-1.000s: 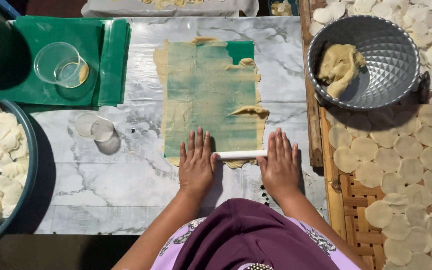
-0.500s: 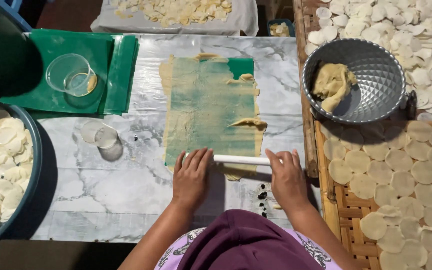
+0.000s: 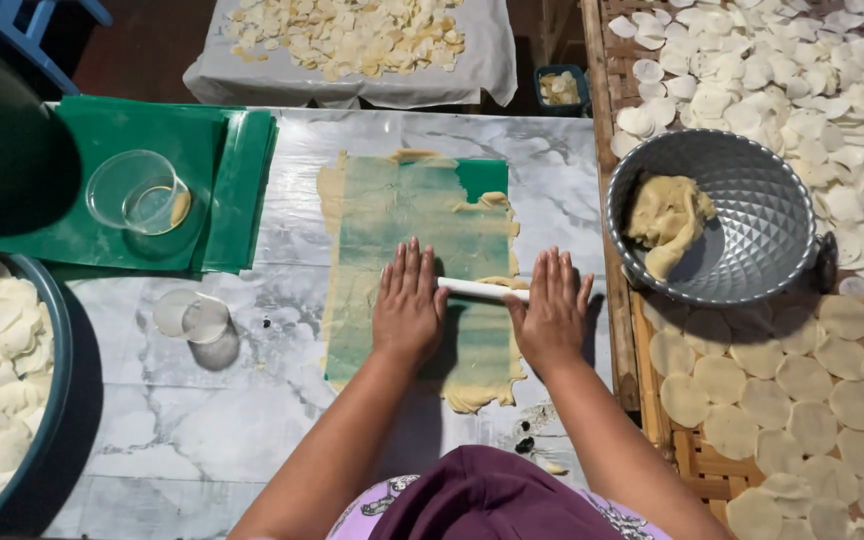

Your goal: Rolling out a thin sheet of dough and cutting out circular pastry shapes.

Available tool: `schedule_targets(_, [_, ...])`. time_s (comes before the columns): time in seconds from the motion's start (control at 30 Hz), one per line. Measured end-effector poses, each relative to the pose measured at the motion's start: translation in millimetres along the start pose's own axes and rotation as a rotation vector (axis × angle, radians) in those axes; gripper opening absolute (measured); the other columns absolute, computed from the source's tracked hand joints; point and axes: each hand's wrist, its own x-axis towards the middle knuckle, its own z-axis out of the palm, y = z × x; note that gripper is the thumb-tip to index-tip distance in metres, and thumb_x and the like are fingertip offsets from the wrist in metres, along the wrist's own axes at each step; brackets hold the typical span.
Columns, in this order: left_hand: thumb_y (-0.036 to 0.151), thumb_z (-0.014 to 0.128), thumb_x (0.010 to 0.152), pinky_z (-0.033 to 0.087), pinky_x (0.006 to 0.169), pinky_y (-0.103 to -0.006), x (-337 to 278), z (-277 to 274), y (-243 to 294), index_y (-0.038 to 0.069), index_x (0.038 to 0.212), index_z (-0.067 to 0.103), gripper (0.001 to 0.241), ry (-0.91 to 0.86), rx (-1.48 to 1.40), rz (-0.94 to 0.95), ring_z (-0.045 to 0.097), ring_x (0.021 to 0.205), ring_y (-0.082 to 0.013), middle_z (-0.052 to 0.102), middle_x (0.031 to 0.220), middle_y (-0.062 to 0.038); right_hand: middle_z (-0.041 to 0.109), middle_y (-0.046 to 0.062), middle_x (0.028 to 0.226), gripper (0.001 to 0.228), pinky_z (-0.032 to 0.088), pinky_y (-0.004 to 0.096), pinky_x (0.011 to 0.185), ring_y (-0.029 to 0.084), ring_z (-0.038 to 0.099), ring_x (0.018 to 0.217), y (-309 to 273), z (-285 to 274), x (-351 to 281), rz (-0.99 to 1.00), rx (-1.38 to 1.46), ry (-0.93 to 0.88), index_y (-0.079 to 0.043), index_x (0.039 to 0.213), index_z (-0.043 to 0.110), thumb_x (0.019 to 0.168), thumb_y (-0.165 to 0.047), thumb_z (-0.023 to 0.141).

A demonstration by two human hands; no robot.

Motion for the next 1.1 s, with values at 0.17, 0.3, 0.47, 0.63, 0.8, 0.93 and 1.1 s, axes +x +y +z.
schedule_targets(0.17, [0.048, 0.028, 0.109, 0.015, 0.127, -0.0486, 48.6, -6.8, -6.2, 0.012, 0.161, 0.033, 0.064, -0.072, 0.009, -0.066, 0.019, 0.157, -0.0350, 0.025, 0.169, -0.015, 0.032, 0.023, 0.167, 0.084, 0.001, 0.069, 0.122, 0.036, 0.023, 0.157, 7.1, 8.0, 56.7, 0.027, 0.001, -0.122, 0.000, 0.160, 0.034, 0.105, -0.064, 0.034])
schedule_targets(0.3, [0.047, 0.028, 0.109, 0.015, 0.127, -0.0476, 36.6, -17.9, -1.9, 0.014, 0.162, 0.030, 0.063, -0.112, 0.001, -0.076, 0.018, 0.157, -0.0359, 0.022, 0.170, -0.015, 0.032, 0.023, 0.167, 0.086, 0.001, 0.065, 0.124, 0.035, 0.022, 0.158, -0.6, -6.3, 55.7, 0.042, 0.031, -0.179, 0.000, 0.159, 0.032, 0.105, -0.066, 0.030])
schedule_targets(0.47, [0.048, 0.033, 0.106, 0.011, 0.126, -0.0455, -11.4, -7.7, -7.1, 0.020, 0.164, 0.023, 0.065, -0.144, 0.029, -0.057, 0.013, 0.158, -0.0304, 0.016, 0.172, -0.009, 0.031, 0.023, 0.166, 0.085, 0.011, 0.059, 0.125, 0.036, 0.026, 0.156, -8.2, -14.0, 0.6, 0.017, 0.020, -0.129, 0.001, 0.158, 0.033, 0.101, -0.062, 0.039])
schedule_targets(0.63, [0.047, 0.031, 0.107, 0.012, 0.126, -0.0468, 29.8, -6.2, -9.8, 0.019, 0.163, 0.027, 0.063, -0.114, 0.003, -0.088, 0.014, 0.158, -0.0301, 0.018, 0.172, -0.009, 0.032, 0.025, 0.166, 0.083, 0.003, 0.063, 0.124, 0.037, 0.023, 0.157, 0.3, 9.1, 46.0, 0.020, -0.017, -0.115, 0.001, 0.157, 0.037, 0.102, -0.061, 0.040])
schedule_targets(0.8, [0.051, 0.021, 0.108, 0.006, 0.127, -0.0525, 94.1, -1.8, -19.7, 0.017, 0.164, 0.025, 0.065, -0.109, 0.015, -0.183, 0.008, 0.159, -0.0330, 0.013, 0.173, -0.010, 0.025, 0.017, 0.170, 0.080, 0.003, 0.073, 0.120, 0.031, 0.017, 0.159, 0.7, 15.2, 117.6, 0.062, 0.043, -0.276, -0.011, 0.162, 0.030, 0.105, -0.066, 0.024])
schedule_targets(0.93, [0.052, 0.022, 0.109, 0.004, 0.127, -0.0532, 73.0, -11.6, -16.3, 0.016, 0.165, 0.021, 0.067, -0.123, -0.005, -0.172, 0.005, 0.160, -0.0330, 0.009, 0.174, -0.011, 0.025, 0.019, 0.170, 0.077, 0.003, 0.074, 0.119, 0.033, 0.018, 0.159, -4.3, 4.6, 93.5, -0.005, 0.050, -0.206, -0.009, 0.162, 0.031, 0.104, -0.060, 0.033])
schedule_targets(1.1, [0.046, 0.027, 0.108, 0.006, 0.127, -0.0484, 16.1, -21.2, -11.5, 0.015, 0.163, 0.024, 0.064, -0.210, 0.019, -0.147, 0.010, 0.159, -0.0310, 0.015, 0.173, -0.010, 0.032, 0.022, 0.167, 0.079, 0.002, 0.073, 0.119, 0.036, 0.026, 0.156, -17.6, -8.3, 22.4, 0.015, 0.007, -0.120, -0.004, 0.159, 0.036, 0.103, -0.060, 0.039])
